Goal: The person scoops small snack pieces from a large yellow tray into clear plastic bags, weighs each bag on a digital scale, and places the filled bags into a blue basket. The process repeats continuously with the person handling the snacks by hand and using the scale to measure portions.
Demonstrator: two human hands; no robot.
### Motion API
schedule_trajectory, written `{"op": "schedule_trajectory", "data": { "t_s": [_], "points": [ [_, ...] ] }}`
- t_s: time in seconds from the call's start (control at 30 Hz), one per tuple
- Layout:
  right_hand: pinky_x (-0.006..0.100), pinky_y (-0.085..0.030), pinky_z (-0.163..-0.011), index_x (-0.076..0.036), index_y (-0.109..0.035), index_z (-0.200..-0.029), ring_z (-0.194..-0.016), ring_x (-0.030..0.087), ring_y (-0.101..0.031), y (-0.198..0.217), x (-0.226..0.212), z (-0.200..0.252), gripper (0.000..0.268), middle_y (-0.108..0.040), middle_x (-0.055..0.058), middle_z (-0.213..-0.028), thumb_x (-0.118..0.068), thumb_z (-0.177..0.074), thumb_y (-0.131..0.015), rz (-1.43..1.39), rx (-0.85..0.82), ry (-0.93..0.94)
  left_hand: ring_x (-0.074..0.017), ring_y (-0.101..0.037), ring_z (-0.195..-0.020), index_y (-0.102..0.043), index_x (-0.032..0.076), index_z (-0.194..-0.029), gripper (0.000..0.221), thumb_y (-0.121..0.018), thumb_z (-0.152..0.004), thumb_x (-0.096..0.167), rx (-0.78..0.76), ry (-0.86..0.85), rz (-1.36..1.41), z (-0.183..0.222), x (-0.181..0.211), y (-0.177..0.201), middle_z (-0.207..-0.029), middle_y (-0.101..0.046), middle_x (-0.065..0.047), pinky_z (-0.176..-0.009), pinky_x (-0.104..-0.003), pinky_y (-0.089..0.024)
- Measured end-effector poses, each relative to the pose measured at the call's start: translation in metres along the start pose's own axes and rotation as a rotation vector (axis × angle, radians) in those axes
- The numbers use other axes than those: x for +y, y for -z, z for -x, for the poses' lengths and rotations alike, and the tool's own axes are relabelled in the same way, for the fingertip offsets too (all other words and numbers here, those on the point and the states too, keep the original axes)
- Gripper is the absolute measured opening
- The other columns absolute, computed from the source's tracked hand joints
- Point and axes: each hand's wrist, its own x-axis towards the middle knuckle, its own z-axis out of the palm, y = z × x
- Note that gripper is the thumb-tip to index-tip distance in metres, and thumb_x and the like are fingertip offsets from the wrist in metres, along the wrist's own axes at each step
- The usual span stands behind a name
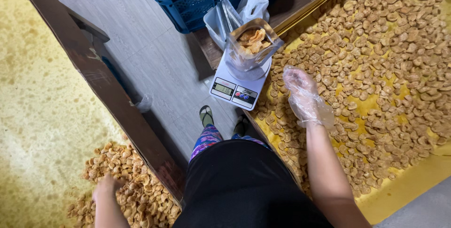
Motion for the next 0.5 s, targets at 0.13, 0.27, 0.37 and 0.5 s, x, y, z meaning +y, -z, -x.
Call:
{"op": "schedule_trajectory", "data": {
  "t_s": [0.13, 0.27, 0.37, 0.5],
  "points": [
    [0.026, -0.058, -0.084, -0.007, -0.070, -0.119, -0.098, 0.014, -0.067, -0.009, -0.010, 0.003, 0.025, -0.071, 0.006, -0.116, -0.010, -0.095, -0.071, 0.048, 0.006, -0.021, -0.0381, -0.064, -0.108, -0.066, -0.004, -0.122, 0.055, -0.046, -0.111, 0.046, 0.724, -0.750, 0.397, 0.075, 0.135, 0.124, -0.120, -0.065, -0.027, -0.094, -0.052, -0.053],
    [0.025, -0.059, -0.087, -0.008, -0.071, -0.114, -0.103, 0.012, -0.068, -0.012, -0.015, 0.014, 0.019, -0.071, 0.005, -0.122, -0.012, -0.096, -0.070, 0.077, 0.026, -0.014, -0.0445, -0.031, -0.157, -0.047, 0.003, -0.137, 0.059, -0.084, -0.093, 0.015, 0.741, -1.849, 0.477, 0.233, 0.258, 0.208, -0.158, -0.041, -0.023, -0.128, -0.050, -0.035],
    [0.026, -0.058, -0.085, -0.008, -0.071, -0.114, -0.101, 0.013, -0.067, -0.013, -0.007, 0.022, 0.019, -0.070, 0.004, -0.123, -0.014, -0.097, -0.070, 0.020, 0.025, -0.056, -0.0537, -0.015, -0.145, -0.052, 0.004, -0.123, 0.067, -0.091, -0.077, 0.033, 0.640, -1.970, 0.160, 0.322, 0.326, 0.240, -0.156, -0.010, -0.042, -0.121, -0.055, -0.026],
    [0.026, -0.057, -0.085, -0.004, -0.070, -0.120, -0.099, 0.014, -0.065, -0.019, 0.008, 0.028, 0.026, -0.068, 0.010, -0.120, -0.014, -0.096, -0.071, -0.113, -0.059, -0.130, -0.0499, -0.047, -0.125, -0.064, 0.003, -0.097, 0.033, -0.083, -0.085, 0.028, 0.706, -2.028, -0.086, 0.355, 0.366, 0.245, -0.150, -0.037, -0.034, -0.106, -0.053, -0.044]
  ]
}}
